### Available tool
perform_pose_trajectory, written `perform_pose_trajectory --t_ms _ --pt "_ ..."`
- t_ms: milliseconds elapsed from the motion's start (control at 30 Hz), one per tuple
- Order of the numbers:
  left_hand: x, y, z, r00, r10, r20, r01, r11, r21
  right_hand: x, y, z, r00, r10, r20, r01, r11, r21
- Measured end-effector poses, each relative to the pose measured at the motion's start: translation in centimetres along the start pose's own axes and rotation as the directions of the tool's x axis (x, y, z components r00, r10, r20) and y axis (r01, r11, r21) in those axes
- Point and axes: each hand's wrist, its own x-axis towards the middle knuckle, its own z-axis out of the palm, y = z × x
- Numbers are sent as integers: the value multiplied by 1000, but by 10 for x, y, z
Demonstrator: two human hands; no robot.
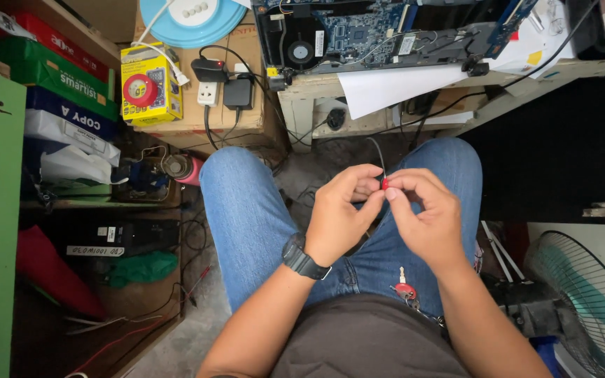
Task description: The person sits on the floor and uses a soldering iron to tin the ends of red and black wires. They then twist the wires together and wrap the connection with red electrical tape.
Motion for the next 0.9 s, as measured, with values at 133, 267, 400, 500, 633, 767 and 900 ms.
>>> perform_pose_trajectory --t_ms 133,267,400,500,633,767,900 --pt "0 -9 2 993 -103 49 111 976 -189 0 10 -6 992 115 50 -121 980 160" --pt "-1 -10 7 983 -168 75 184 916 -357 -7 26 -4 965 249 81 -261 891 371" --pt "0 4 5 973 -210 94 230 884 -408 -9 38 -3 937 330 112 -335 768 546" --pt "1 1 4 976 -202 79 217 920 -326 -7 35 -4 928 349 128 -357 740 570" --pt "0 8 2 981 -174 81 189 948 -256 -6 28 -5 924 364 117 -368 763 532" --pt "1 21 -3 990 -127 62 134 983 -127 -5 24 -7 945 316 87 -323 853 411" --pt "-1 23 -4 998 -55 42 55 998 8 -6 24 -10 953 291 85 -302 900 313"
